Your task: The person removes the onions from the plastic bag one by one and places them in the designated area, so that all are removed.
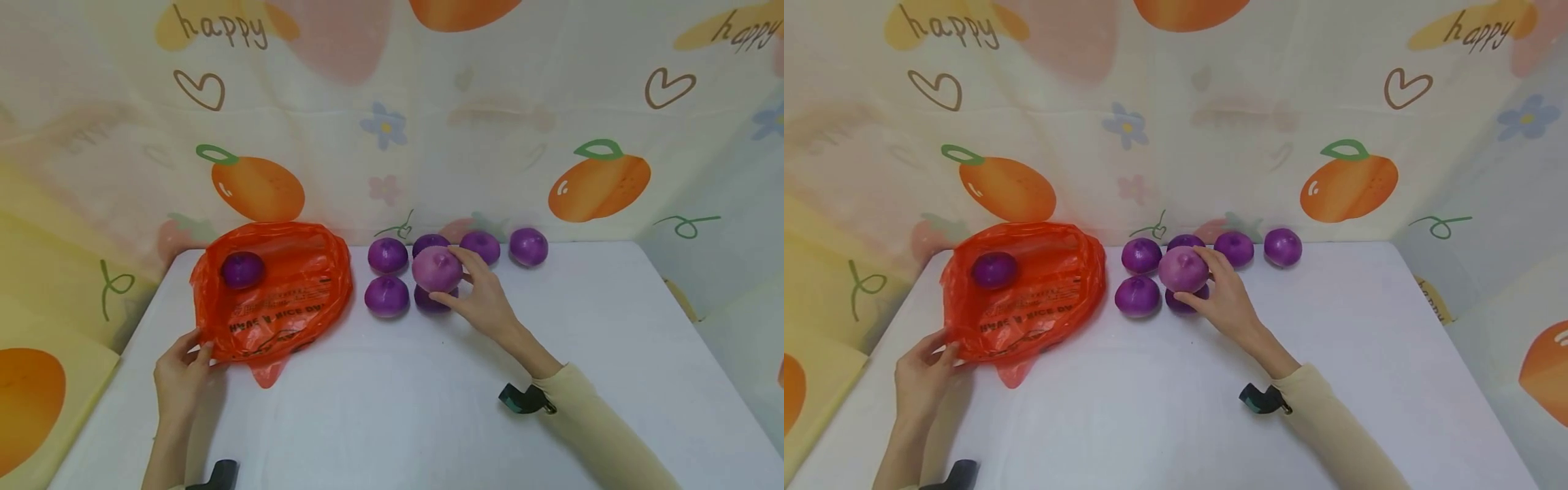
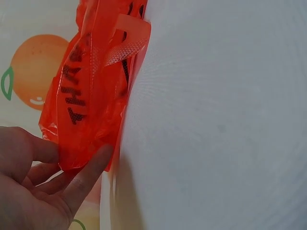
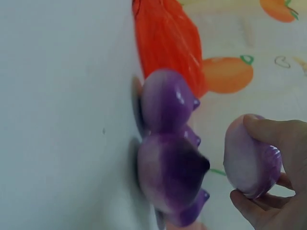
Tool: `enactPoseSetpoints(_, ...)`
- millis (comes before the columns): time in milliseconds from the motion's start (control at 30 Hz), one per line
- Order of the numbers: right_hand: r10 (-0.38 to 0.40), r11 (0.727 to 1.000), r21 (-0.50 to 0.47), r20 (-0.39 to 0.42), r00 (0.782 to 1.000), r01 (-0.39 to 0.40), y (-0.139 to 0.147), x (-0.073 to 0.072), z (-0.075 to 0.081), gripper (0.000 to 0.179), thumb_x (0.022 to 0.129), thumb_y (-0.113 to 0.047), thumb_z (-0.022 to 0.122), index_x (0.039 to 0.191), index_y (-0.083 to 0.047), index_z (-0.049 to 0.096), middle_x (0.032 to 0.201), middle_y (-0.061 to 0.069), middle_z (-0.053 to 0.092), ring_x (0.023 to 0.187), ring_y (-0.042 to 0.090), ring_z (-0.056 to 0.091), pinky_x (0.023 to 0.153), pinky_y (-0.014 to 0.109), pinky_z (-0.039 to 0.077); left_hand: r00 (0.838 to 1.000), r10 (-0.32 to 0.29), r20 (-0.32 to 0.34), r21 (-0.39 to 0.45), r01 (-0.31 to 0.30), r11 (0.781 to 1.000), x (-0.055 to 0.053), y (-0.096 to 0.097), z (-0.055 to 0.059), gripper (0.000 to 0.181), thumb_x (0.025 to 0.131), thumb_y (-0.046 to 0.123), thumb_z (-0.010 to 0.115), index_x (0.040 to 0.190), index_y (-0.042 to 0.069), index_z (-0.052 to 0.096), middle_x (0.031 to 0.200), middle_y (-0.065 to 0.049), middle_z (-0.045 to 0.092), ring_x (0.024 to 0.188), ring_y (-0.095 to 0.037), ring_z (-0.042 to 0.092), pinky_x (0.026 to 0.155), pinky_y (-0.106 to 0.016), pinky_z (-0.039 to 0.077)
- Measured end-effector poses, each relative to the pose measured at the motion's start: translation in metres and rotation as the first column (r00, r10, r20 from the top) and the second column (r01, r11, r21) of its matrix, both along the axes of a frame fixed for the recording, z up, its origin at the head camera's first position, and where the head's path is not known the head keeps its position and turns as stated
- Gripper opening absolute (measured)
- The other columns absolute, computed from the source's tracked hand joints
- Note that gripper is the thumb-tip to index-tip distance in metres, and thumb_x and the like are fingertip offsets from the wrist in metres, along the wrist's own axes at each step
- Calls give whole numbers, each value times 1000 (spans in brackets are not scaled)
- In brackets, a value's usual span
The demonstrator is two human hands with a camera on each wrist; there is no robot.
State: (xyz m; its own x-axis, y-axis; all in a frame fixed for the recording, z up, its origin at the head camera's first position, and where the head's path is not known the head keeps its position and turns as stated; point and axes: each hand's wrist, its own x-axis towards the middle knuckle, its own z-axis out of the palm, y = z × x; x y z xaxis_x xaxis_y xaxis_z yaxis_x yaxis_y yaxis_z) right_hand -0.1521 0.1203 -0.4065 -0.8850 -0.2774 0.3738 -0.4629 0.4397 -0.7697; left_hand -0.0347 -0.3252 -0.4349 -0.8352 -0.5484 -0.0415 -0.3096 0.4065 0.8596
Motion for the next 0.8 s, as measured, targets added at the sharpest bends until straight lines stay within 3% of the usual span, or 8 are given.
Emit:
enactPoseSetpoints(233,-84,996,-14,20,996,84,31,1,-6,80,74,-11,86,142,0,45,137,18,50,117,33,54,93,50,52,1000,-5,31,-58,6,998,0,3,4,41,100,13,49,140,0,52,134,-24,55,75,12,49,58,-9,51)
enactPoseSetpoints(633,-144,987,87,136,980,133,69,-2,-26,77,77,-7,83,140,8,42,136,26,49,120,39,52,93,50,51,999,-9,43,52,6,999,2,-3,4,43,101,12,47,144,2,47,134,-24,53,73,11,55,61,-15,55)
enactPoseSetpoints(800,-145,984,127,177,973,124,74,-1,-34,77,78,-7,82,140,12,39,137,31,47,121,43,50,95,52,50,998,-16,68,39,14,999,3,-4,5,45,102,15,47,145,2,46,136,-24,52,73,12,54,61,-15,55)
